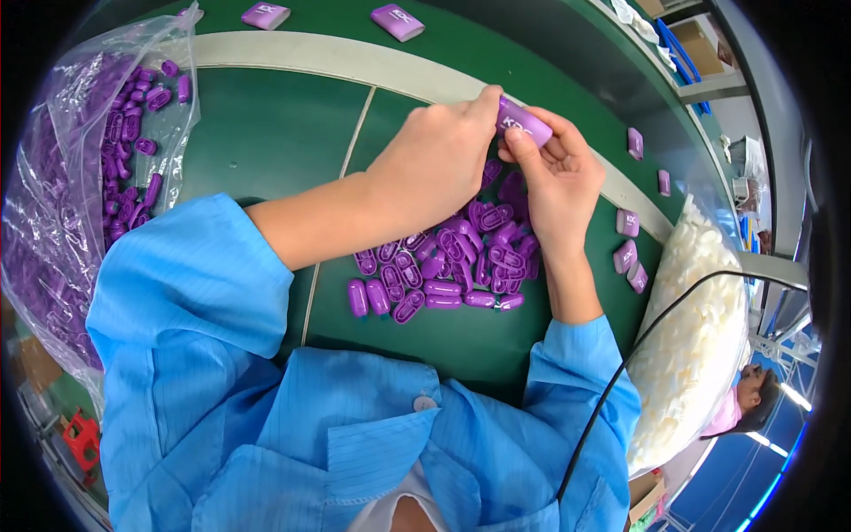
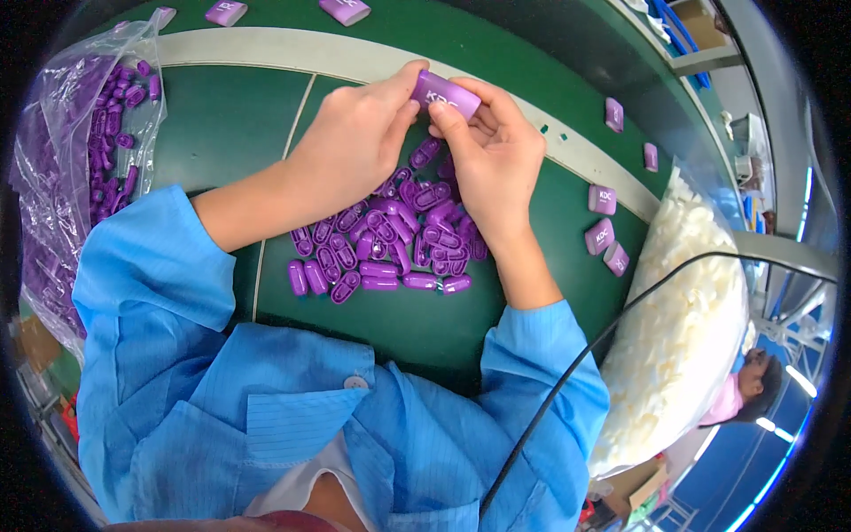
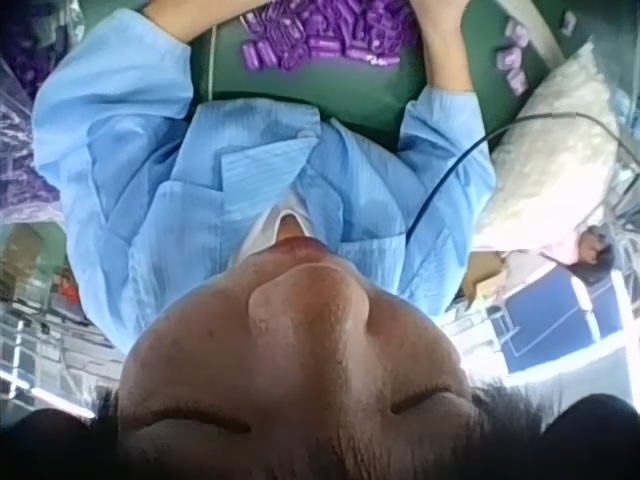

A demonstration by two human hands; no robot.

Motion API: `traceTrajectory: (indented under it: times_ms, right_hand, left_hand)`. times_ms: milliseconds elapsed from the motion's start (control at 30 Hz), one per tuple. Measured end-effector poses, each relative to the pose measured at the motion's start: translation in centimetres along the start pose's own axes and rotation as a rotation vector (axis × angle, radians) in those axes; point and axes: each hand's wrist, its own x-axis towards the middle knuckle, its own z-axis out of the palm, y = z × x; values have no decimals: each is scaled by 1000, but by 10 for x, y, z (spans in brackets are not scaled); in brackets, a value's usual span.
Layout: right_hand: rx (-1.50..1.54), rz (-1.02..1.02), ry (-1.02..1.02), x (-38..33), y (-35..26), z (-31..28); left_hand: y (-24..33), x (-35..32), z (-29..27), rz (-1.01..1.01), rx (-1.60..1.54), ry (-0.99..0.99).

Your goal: The person assembles devices by repeatedly picking up small plastic components, inserting them into outer casings by hand, and placing the assembled units onto the table.

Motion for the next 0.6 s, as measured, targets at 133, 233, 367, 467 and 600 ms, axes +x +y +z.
traceTrajectory:
  times_ms: [133, 233, 367, 467, 600]
  right_hand:
    - [48, 102, 1, 12, 3, -8]
    - [-137, 106, -41, 41, 15, -26]
    - [-1056, -183, 225, 87, 41, -96]
    - [-1493, -27, 311, 109, 49, -154]
    - [-1498, 347, 248, 112, 45, -185]
  left_hand:
    - [-13, 20, -1, -14, 19, -108]
    - [-40, 53, 1, -118, -69, -166]
    - [-79, 92, 12, -132, 130, -172]
    - [-82, 99, 2, -186, 225, -189]
    - [-86, 85, 11, 235, 366, 64]
